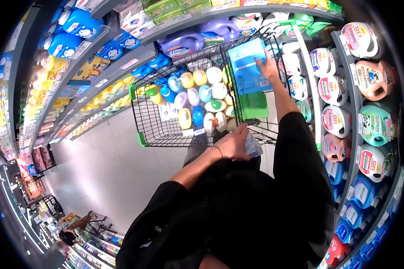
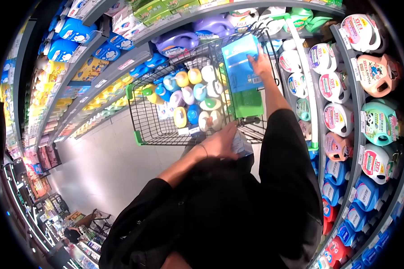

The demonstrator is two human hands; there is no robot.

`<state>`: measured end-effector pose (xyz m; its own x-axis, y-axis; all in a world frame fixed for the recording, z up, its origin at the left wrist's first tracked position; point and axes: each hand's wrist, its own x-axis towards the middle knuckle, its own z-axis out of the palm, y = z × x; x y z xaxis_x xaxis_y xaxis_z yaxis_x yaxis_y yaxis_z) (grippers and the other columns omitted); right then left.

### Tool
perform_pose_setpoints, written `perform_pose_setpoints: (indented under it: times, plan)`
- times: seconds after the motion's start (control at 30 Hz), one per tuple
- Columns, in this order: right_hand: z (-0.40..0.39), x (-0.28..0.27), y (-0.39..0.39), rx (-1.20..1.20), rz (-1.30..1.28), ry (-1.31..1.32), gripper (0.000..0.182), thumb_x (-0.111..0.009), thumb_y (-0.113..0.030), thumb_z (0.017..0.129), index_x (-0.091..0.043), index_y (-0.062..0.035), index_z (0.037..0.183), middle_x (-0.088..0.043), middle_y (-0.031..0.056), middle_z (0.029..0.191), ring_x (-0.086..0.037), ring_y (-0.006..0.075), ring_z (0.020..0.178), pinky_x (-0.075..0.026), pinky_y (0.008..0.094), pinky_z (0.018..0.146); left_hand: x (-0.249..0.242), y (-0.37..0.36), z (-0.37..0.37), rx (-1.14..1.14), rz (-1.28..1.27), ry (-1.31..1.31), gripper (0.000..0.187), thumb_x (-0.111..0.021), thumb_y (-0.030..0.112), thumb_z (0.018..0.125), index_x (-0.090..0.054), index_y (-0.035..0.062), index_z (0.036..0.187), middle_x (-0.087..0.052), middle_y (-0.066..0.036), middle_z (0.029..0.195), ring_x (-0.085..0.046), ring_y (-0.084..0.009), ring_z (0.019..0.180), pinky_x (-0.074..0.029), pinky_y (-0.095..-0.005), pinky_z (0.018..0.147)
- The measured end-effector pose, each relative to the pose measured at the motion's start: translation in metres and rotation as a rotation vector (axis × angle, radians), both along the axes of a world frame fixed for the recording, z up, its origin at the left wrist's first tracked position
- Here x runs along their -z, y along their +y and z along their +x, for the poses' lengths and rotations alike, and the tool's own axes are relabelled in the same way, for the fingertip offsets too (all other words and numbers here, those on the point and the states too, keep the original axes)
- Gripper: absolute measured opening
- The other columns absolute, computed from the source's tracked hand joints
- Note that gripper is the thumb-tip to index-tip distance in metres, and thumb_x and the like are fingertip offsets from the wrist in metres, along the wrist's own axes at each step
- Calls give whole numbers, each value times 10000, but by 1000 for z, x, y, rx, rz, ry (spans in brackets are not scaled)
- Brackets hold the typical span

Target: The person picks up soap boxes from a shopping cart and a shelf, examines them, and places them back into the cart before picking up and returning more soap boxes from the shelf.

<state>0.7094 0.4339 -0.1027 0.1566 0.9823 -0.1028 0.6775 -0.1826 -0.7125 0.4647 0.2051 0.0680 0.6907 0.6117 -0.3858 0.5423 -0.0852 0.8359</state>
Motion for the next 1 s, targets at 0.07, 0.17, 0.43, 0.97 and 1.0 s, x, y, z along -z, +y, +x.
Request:
perform_pose_setpoints:
  times: [0.07,0.17,0.43,0.97,1.0]
  plan:
    - [-2,-12,4,10,25,-9,828,-717,-386,814,-259,-145,1460,-531,245,1225,-545,359,1123,-420,405,973,0,-1,-1,-9,47,-10,837,-805,360,602,-404,-109,1168,-305,-304,1401,-490,-439,1158,-431,-429,966]
    - [3,0,8,-19,67,349,848,-745,-346,803,-262,-71,1444,-541,222,1239,-549,309,1134,-423,373,973,10,-4,0,-23,69,-41,813,-805,362,606,-411,-102,1145,-315,-304,1393,-493,-442,1150,-433,-431,960]
    - [8,-7,16,-54,-76,323,959,-791,-265,753,-194,-11,1458,-487,195,1327,-480,273,1224,-388,339,1020,-1,-2,-1,7,36,20,891,-821,318,625,-363,-77,1280,-325,-254,1417,-467,-419,1203,-424,-419,985]
    - [-106,-92,-10,-151,-69,-266,680,-583,-500,838,-389,-130,1374,-674,178,987,-648,387,921,-502,484,820,12,-2,0,55,51,29,872,-781,381,626,-375,-92,1236,-260,-286,1446,-441,-431,1231,-405,-434,1006]
    - [-114,-94,-15,-136,-104,-296,691,-564,-500,846,-373,-120,1390,-657,184,1048,-642,386,947,-491,489,841,10,-2,-2,53,52,28,866,-782,378,627,-376,-91,1232,-259,-286,1447,-440,-431,1233,-404,-433,1008]
